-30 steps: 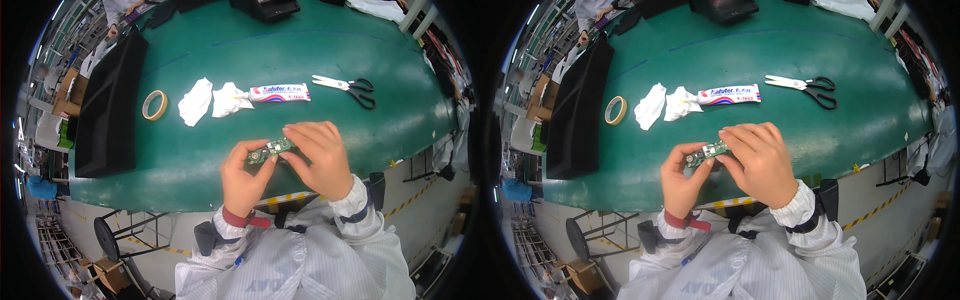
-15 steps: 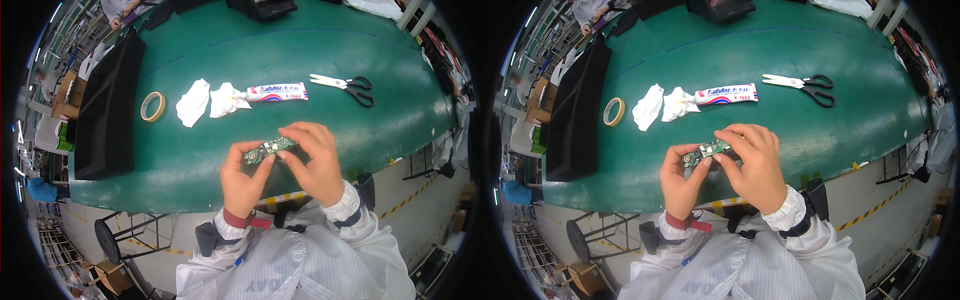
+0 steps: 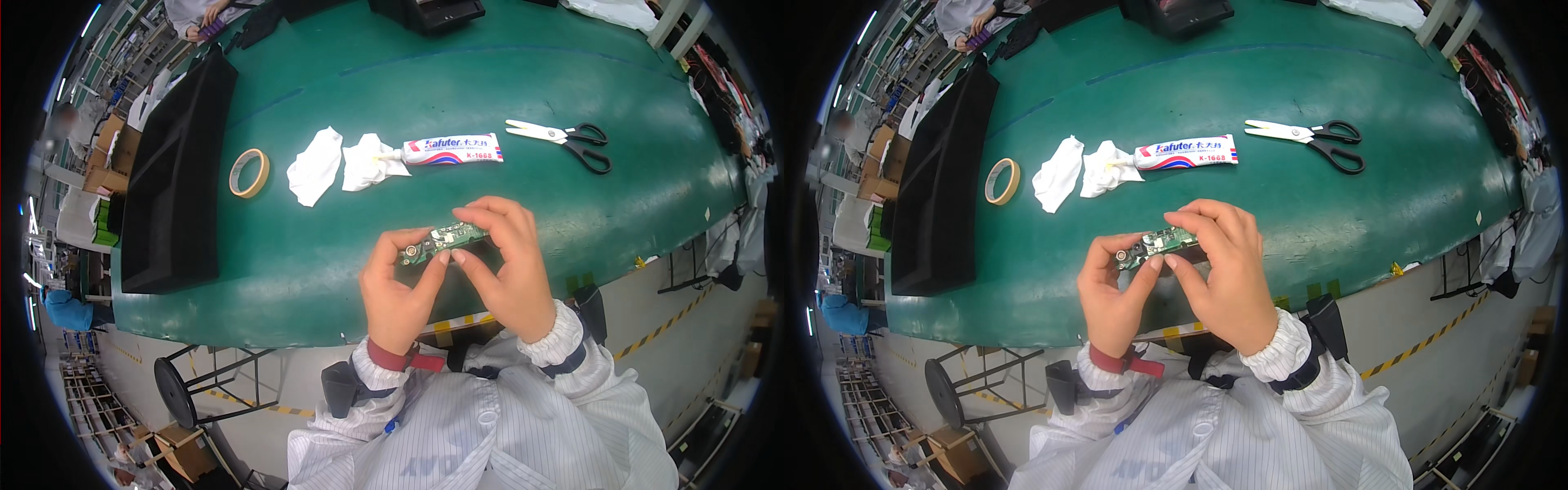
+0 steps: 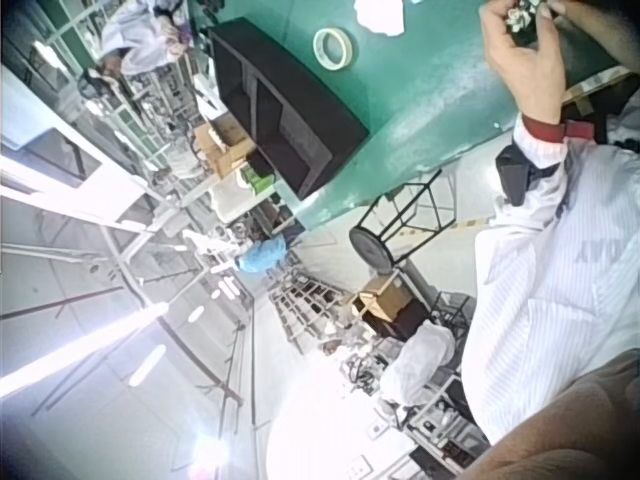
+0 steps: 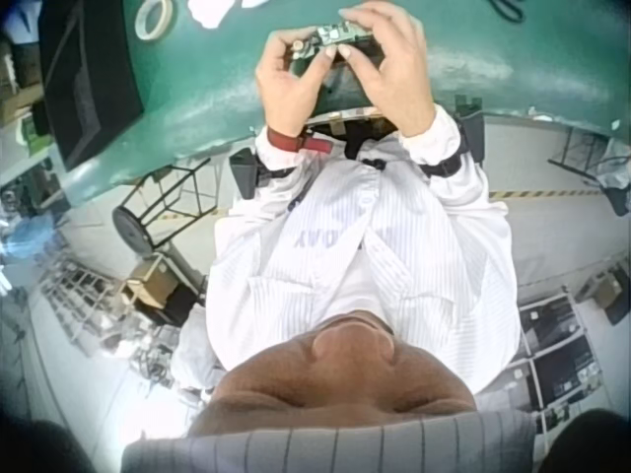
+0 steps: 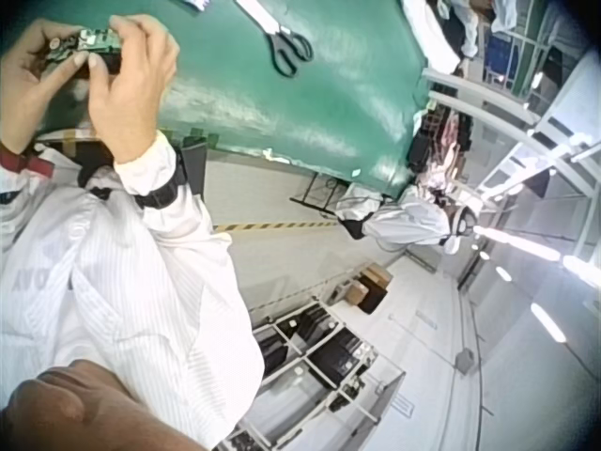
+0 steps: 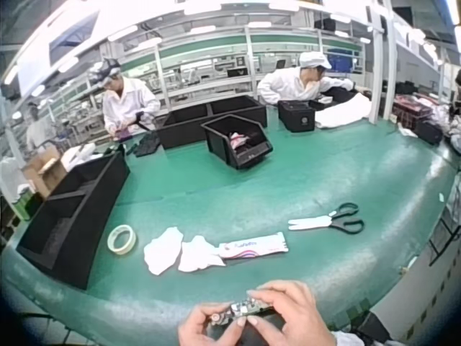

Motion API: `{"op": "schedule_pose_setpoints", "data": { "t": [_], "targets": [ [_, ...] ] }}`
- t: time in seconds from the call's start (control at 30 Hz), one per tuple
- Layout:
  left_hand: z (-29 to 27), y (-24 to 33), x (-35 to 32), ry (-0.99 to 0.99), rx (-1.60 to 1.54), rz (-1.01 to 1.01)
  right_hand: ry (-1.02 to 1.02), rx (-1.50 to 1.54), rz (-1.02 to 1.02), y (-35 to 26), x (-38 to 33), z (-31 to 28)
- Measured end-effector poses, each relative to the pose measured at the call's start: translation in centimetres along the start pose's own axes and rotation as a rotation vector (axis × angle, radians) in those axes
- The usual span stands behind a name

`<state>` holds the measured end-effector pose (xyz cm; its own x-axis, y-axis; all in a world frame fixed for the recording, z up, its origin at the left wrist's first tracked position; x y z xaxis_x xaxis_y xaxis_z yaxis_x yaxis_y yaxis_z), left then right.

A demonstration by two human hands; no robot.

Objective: The person picks up a circuit board and a battery pack, presses the board onto the batteries, and wraps yellow tape around the assembly. They then cut the tape with scissors, press the wires against the board, and hand the unit to another worker.

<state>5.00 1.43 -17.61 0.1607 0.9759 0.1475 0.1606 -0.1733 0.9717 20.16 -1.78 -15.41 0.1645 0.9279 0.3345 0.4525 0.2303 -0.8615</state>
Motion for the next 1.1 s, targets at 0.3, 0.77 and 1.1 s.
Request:
{"op": "schedule_pose_setpoints", "data": {
  "t": [0.3, 0.77, 1.1],
  "targets": [
    [0.1, -0.3, 0.0, 0.048, -0.028, 0.011, -0.012, 0.007, 0.018, 0.0, 0.1, -0.2],
    [-0.5, -0.1, -0.2, -0.046, -0.015, 0.008, -0.020, 0.006, 0.069, -0.3, 0.5, -0.3],
    [-0.9, -0.2, 0.1, -0.032, 0.011, 0.050, -0.018, 0.002, 0.058, -0.3, 0.5, -0.4]
  ]
}}
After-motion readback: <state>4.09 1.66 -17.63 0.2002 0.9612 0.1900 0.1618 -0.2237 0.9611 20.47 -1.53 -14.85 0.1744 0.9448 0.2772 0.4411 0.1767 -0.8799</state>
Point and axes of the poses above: each hand's wrist, its own x-axis towards the middle knuckle, its own z-axis out of the palm, y = z × x, the point moved 1 cm from there along x, towards the middle knuckle, and after that the axes turned 6 degrees about x, right-handed, at the moved point
